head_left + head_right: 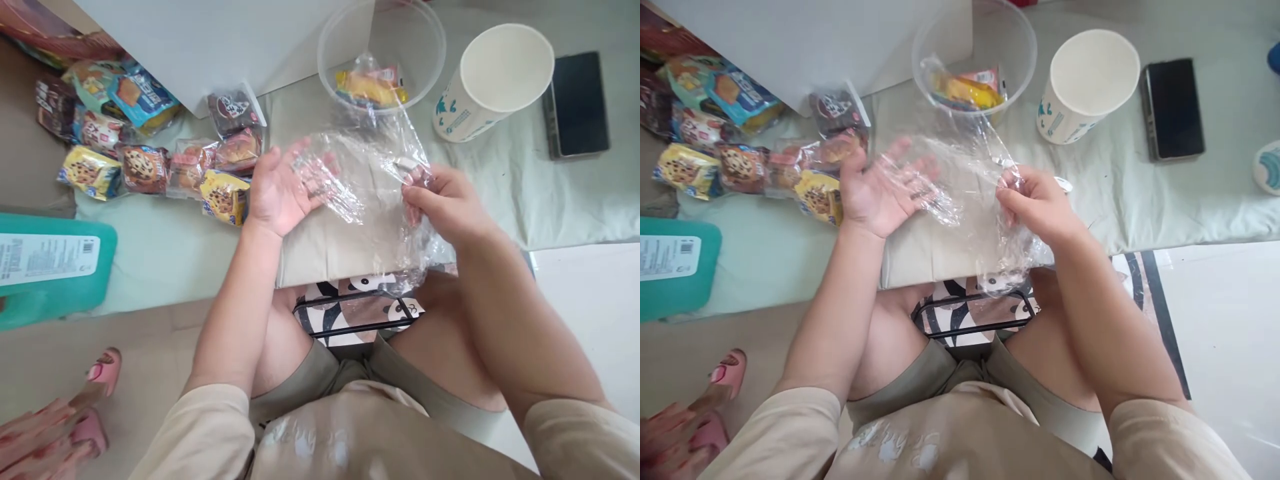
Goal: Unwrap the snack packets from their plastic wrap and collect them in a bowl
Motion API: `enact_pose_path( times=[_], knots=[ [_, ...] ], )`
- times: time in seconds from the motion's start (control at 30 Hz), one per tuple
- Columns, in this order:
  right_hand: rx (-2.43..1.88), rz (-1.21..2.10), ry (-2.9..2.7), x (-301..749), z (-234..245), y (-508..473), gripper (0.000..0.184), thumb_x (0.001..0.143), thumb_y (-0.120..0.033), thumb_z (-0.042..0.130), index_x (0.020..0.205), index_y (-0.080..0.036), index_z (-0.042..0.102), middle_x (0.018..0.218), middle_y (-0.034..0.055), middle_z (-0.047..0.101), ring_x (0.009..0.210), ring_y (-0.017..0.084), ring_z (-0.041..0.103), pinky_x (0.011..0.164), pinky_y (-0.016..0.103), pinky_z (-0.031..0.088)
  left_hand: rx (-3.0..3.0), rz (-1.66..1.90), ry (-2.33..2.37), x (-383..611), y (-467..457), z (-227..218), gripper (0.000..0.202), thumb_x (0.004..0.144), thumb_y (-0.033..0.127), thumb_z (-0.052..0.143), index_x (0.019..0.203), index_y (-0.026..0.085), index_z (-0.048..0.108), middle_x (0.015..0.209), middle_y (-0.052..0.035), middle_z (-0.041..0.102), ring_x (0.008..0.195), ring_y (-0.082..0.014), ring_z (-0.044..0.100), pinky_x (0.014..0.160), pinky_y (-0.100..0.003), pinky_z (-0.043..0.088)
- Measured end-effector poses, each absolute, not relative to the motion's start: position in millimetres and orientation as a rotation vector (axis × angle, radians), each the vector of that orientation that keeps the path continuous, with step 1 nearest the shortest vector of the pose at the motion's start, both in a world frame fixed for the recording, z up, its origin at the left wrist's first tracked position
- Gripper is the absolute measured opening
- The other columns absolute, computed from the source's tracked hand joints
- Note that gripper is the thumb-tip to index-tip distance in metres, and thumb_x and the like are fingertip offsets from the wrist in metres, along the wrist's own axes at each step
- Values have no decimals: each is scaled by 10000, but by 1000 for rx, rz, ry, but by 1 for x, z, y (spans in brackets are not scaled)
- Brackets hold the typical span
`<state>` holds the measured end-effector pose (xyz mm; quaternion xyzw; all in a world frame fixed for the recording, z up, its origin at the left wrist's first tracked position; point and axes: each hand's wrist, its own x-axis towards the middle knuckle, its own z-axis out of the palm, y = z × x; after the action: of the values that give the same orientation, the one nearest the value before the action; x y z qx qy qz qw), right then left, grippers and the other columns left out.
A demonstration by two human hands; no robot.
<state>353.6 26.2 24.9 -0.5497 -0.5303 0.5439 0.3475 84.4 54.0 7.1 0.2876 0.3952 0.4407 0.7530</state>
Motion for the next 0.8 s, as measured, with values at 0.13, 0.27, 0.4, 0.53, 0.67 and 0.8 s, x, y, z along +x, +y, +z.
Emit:
enact_pose_path(
  times=[0.13, 0.27, 0.4, 0.53, 0.67, 0.8],
  knots=[
    [-1516, 1316, -1078, 348, 11, 22, 179, 786, -265, 738, 752, -251, 563, 542, -51, 574, 434, 112, 522, 459, 281, 425, 611, 866, 846, 114, 42, 0, 737, 784, 813, 639, 1210, 213, 642, 1442, -160, 678, 1462, -360, 555, 1138, -491, 525],
    [-1483, 1378, -984, 344, 6, 21, 197, 796, -285, 739, 783, -252, 546, 589, -53, 604, 460, 117, 575, 484, 280, 489, 664, 855, 829, 141, 29, -5, 648, 690, 569, 884, 1174, 205, 652, 1405, -146, 709, 1370, -312, 646, 1156, -441, 524],
    [-1470, 1449, -1045, 346, 6, 18, 204, 783, -287, 742, 839, -254, 548, 634, -47, 646, 499, 130, 624, 503, 280, 521, 851, 873, 1081, 153, 32, -10, 298, 798, 246, 816, 1063, 166, 704, 1118, -99, 815, 1083, -226, 781, 999, -357, 621],
    [-1514, 1447, -1138, 351, 7, 16, 151, 812, -269, 705, 912, -247, 594, 612, -51, 637, 531, 144, 667, 514, 268, 522, 1056, 921, 1238, 146, 43, -13, 119, 914, 159, 658, 1002, 161, 738, 994, -62, 813, 865, -156, 792, 750, -249, 637],
    [-1446, 1486, -1249, 351, 4, 20, 252, 827, -302, 722, 1059, -253, 635, 679, -39, 679, 538, 142, 668, 510, 273, 546, 1125, 792, 1190, 130, 45, -11, 207, 928, 256, 680, 1121, 201, 729, 772, -10, 766, 563, -123, 717, 526, -213, 556],
    [-1403, 1453, -1304, 345, 2, 25, 274, 784, -258, 732, 1054, -245, 684, 1044, 24, 756, 571, 108, 658, 489, 266, 537, 1121, 694, 1071, 120, 42, -9, 272, 876, 302, 739, 1134, 215, 734, 605, 18, 691, 465, -145, 667, 444, -224, 497]
  ],
)
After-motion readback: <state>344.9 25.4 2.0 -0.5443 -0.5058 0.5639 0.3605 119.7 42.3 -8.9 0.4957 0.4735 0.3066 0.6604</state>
